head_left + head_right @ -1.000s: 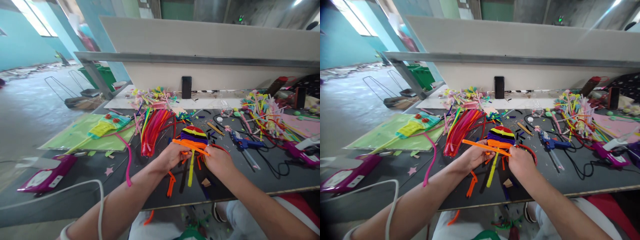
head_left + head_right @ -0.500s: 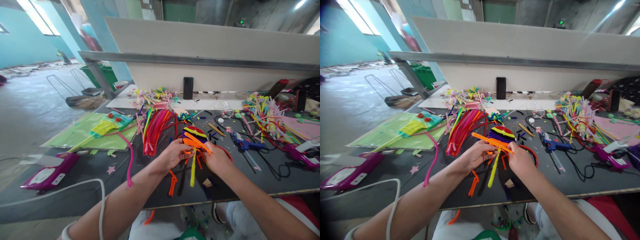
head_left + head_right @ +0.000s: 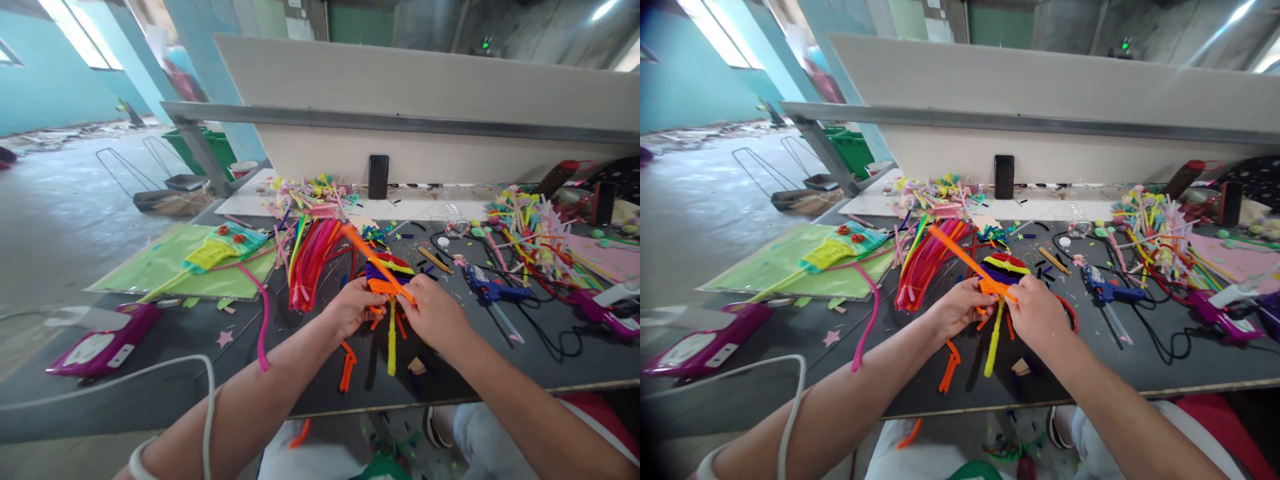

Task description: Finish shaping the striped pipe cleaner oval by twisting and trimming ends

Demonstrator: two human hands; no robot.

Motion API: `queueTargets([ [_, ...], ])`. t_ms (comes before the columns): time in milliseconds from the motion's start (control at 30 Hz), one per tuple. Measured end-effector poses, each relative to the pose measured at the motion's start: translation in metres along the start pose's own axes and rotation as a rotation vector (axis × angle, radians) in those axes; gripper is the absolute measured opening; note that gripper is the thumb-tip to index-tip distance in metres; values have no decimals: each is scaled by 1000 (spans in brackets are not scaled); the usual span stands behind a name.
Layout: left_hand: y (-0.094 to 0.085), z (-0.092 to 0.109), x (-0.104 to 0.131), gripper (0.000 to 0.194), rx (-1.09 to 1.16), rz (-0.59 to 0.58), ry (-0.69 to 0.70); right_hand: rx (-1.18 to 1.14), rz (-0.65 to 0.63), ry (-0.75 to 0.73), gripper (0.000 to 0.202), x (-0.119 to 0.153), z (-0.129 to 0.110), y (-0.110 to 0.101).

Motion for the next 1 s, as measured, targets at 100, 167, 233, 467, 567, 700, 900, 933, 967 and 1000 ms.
queueTargets([
  [100,0,-1,0,21,-9,19,8,-40,14,-140,14,-7,-14,-6],
  [167,0,-1,1,23,-15,42,18,-15,-48,-198,14,-11,-20,-3],
  [233,0,-1,1,25,-25,50,21,60,-93,-221,14,-13,-25,1],
  [467,-1,0,1,27,11,53,47,315,-167,-219,14,-10,-39,3],
  [567,-2,1,0,28,-2,39,56,376,-155,-253,15,-8,-44,3],
  [700,-3,1,0,28,4,55,43,404,-136,-243,17,-7,-40,7],
  [900,-1,-3,0,29,-3,37,47,365,-55,-251,13,-9,-41,6],
  [933,0,-3,0,29,-2,21,62,340,-45,-248,13,-11,-43,5],
  [967,0,-3,1,28,-5,6,76,305,-34,-240,13,-13,-45,3],
  [1000,1,-2,1,27,-12,-6,87,262,-22,-224,13,-16,-46,2],
])
Point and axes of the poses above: each hand's wrist, its own x-axis away from the middle knuckle, its own y-axis out of the palm, z = x × y, the point moved 6 cm from there along -x, towards the middle knuckle, and after that the axes turned 2 degrees about -x, right-handed, at the moved point
